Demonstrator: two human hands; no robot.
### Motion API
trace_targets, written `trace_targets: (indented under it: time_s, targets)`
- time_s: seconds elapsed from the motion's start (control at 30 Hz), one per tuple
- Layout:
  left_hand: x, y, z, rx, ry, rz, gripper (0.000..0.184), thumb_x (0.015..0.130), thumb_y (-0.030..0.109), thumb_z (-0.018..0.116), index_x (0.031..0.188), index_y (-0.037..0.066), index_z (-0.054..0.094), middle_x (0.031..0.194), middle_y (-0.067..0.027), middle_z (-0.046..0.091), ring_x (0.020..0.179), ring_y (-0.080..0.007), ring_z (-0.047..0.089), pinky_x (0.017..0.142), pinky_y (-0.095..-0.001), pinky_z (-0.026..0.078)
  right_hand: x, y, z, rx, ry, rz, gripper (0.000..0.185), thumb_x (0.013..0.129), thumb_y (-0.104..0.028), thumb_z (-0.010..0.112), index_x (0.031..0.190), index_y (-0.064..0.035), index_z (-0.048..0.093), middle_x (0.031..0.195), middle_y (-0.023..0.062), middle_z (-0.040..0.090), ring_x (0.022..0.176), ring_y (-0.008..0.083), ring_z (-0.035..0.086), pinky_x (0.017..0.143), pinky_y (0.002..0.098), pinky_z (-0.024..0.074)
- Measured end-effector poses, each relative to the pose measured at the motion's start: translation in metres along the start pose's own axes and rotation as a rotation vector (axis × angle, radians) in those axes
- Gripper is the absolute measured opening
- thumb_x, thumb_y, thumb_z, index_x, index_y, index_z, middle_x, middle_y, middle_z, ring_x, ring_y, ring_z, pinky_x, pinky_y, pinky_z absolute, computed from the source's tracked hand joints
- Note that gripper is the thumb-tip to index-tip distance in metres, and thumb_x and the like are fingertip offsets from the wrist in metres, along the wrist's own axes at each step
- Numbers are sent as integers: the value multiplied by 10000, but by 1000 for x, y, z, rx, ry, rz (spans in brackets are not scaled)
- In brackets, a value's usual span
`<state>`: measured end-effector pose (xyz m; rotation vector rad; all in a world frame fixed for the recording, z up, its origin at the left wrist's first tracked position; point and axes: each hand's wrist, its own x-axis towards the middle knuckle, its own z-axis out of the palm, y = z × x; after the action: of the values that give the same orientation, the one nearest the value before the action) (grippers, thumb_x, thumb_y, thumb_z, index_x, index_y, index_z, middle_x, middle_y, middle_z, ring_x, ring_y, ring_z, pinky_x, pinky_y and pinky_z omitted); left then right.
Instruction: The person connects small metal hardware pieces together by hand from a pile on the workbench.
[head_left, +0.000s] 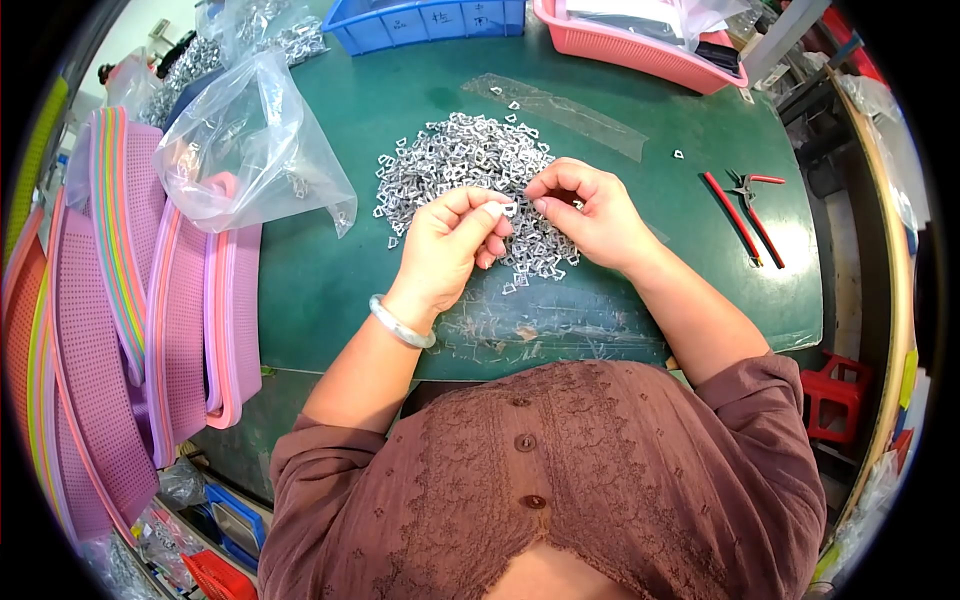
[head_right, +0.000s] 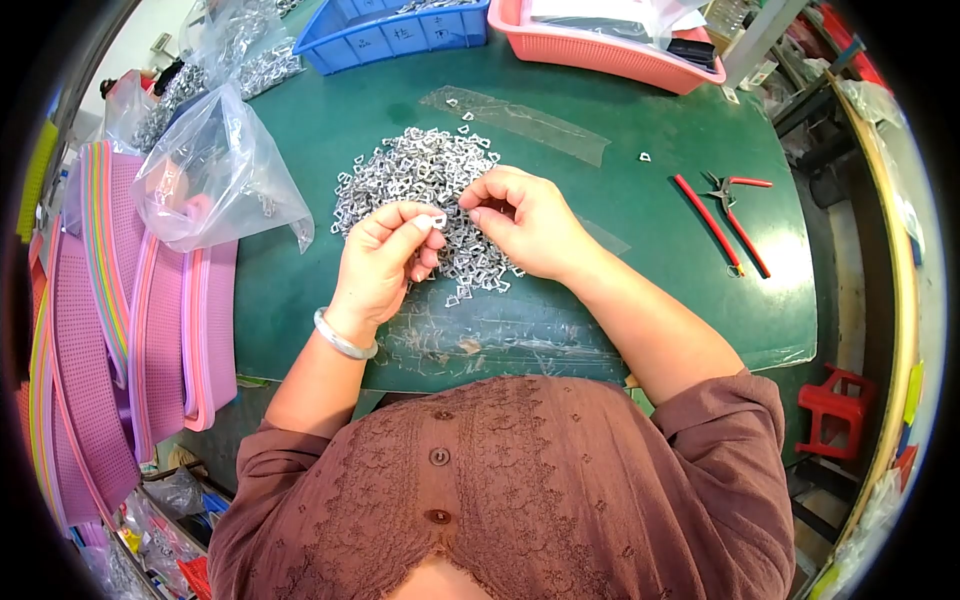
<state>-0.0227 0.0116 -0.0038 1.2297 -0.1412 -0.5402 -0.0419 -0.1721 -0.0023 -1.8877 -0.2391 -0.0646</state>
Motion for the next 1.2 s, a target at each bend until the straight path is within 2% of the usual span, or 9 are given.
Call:
trace_targets:
  time_s: [0.2,0.37,0.5,0.6,0.7,0.8,0.83,1.03,1.2]
  targets:
    - [6,3,-11,-296,-51,-43,121,823,85,411,874,20,499,829,-102,553,676,-152,515,583,-237,432,3,11,0,-531,20,-371,96,697,-19,596,790,-42,585,804,65,554,779,225,531,683,308,434]
    - [5,4,-10,-362,-52,-38,105,818,92,426,856,22,494,844,-112,549,685,-167,519,575,-241,432,4,10,4,-587,33,-337,87,677,-48,617,759,-54,587,763,62,538,768,247,511,680,333,426]
    - [6,1,-12,-278,-64,-43,103,821,98,448,862,25,509,824,-92,554,678,-151,522,561,-234,428,4,13,6,-567,31,-316,78,673,-56,617,744,-52,585,752,64,534,765,250,508,672,332,423]
    - [5,0,-10,-217,-40,-51,104,824,90,474,882,29,535,782,-64,560,637,-120,518,528,-215,416,5,15,5,-540,20,-325,62,685,-50,610,742,-46,588,755,69,537,741,237,513,654,324,424]
    - [3,0,-6,-125,15,-61,107,828,86,497,899,36,560,728,-34,561,572,-82,502,477,-186,394,5,13,2,-336,-4,-256,46,715,-49,604,754,-29,591,766,49,538,704,166,507,624,281,415]
    - [2,1,-3,-29,17,-79,105,835,99,516,900,40,572,687,-18,558,522,-58,485,436,-162,371,3,-2,-1,3,-11,11,60,733,-64,605,759,-10,600,759,42,530,690,119,519,620,242,421]
    - [2,0,-2,0,6,-94,106,838,108,519,898,40,573,680,-16,558,514,-54,483,429,-156,366,3,-1,-2,32,-12,5,70,748,-65,610,782,-4,605,755,19,519,673,69,484,599,207,403]
    - [1,-3,0,21,-38,-97,77,825,91,553,876,35,568,669,-17,566,507,-50,485,423,-152,364,0,0,6,264,7,31,75,754,-72,612,789,-5,604,783,6,535,688,61,479,619,210,400]
    - [2,-5,-1,30,-2,-54,75,806,81,582,868,41,569,668,-13,570,506,-44,486,422,-146,362,-1,2,6,252,1,43,84,758,-80,613,795,-5,602,778,5,536,697,61,477,624,212,399]
